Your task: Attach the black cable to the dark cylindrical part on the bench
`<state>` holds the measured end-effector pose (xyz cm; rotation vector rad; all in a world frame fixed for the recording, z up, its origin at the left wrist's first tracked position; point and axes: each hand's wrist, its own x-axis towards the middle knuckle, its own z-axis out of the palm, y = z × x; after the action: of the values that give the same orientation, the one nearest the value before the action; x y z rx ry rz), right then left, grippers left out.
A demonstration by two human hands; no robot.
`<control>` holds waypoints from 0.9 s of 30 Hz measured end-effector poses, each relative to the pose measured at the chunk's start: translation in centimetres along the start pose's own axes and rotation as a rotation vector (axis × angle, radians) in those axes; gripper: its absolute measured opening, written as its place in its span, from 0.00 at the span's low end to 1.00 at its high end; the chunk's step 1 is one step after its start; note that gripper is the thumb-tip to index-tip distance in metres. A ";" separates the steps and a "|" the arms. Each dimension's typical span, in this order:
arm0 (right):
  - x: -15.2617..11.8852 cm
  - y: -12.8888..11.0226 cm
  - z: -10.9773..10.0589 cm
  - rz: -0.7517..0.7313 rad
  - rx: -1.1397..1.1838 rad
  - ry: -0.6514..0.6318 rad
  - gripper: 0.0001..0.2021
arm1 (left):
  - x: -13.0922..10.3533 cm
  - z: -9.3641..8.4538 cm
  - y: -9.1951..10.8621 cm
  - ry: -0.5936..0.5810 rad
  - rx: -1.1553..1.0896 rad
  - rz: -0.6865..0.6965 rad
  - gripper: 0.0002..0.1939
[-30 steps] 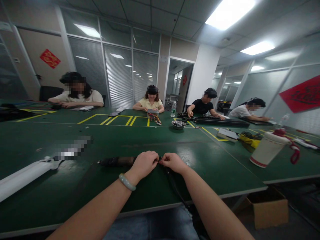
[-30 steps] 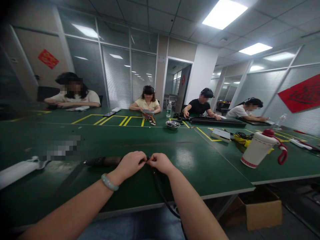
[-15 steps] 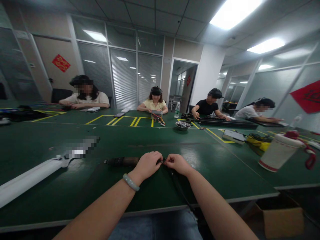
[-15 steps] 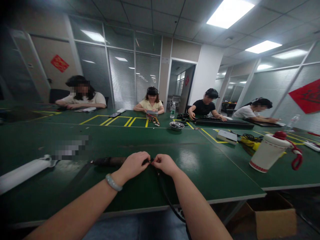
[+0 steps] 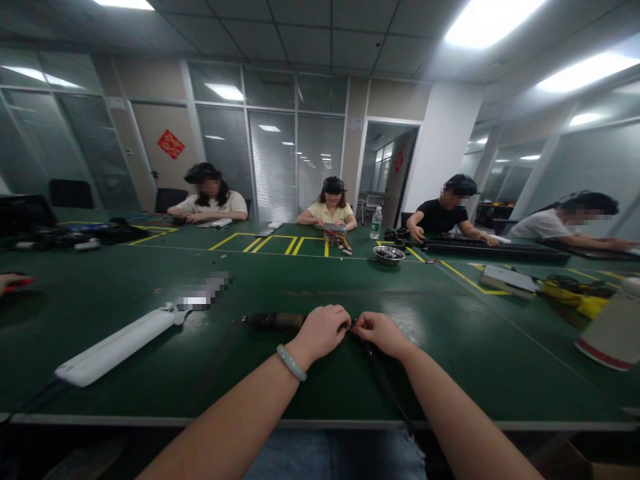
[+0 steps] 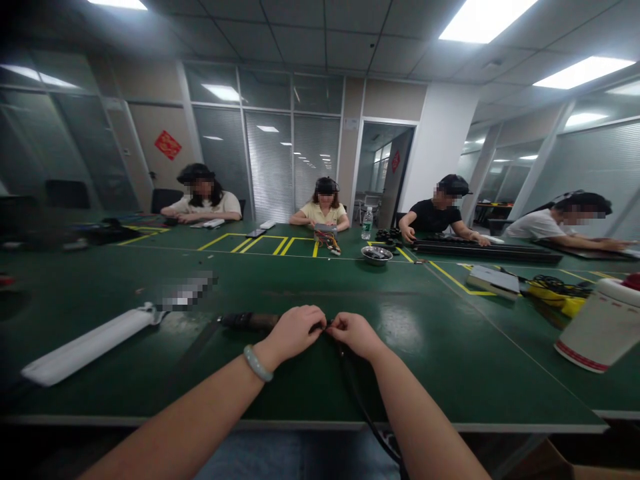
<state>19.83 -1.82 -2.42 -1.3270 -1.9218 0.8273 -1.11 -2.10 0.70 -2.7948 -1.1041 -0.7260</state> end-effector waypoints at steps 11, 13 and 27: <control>0.2 0.8 0.1 -0.021 -0.022 0.002 0.10 | 0.0 -0.2 0.0 -0.003 0.045 -0.006 0.03; 0.2 0.8 0.1 -0.019 -0.012 0.004 0.10 | 0.0 -0.3 0.1 -0.006 0.049 0.004 0.03; -0.1 0.0 -0.2 -0.022 0.000 0.008 0.10 | 0.2 -0.2 0.2 0.009 0.025 0.018 0.04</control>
<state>19.97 -1.87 -2.29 -1.3050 -1.9266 0.8104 -0.97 -2.15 1.00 -2.7740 -1.0771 -0.7177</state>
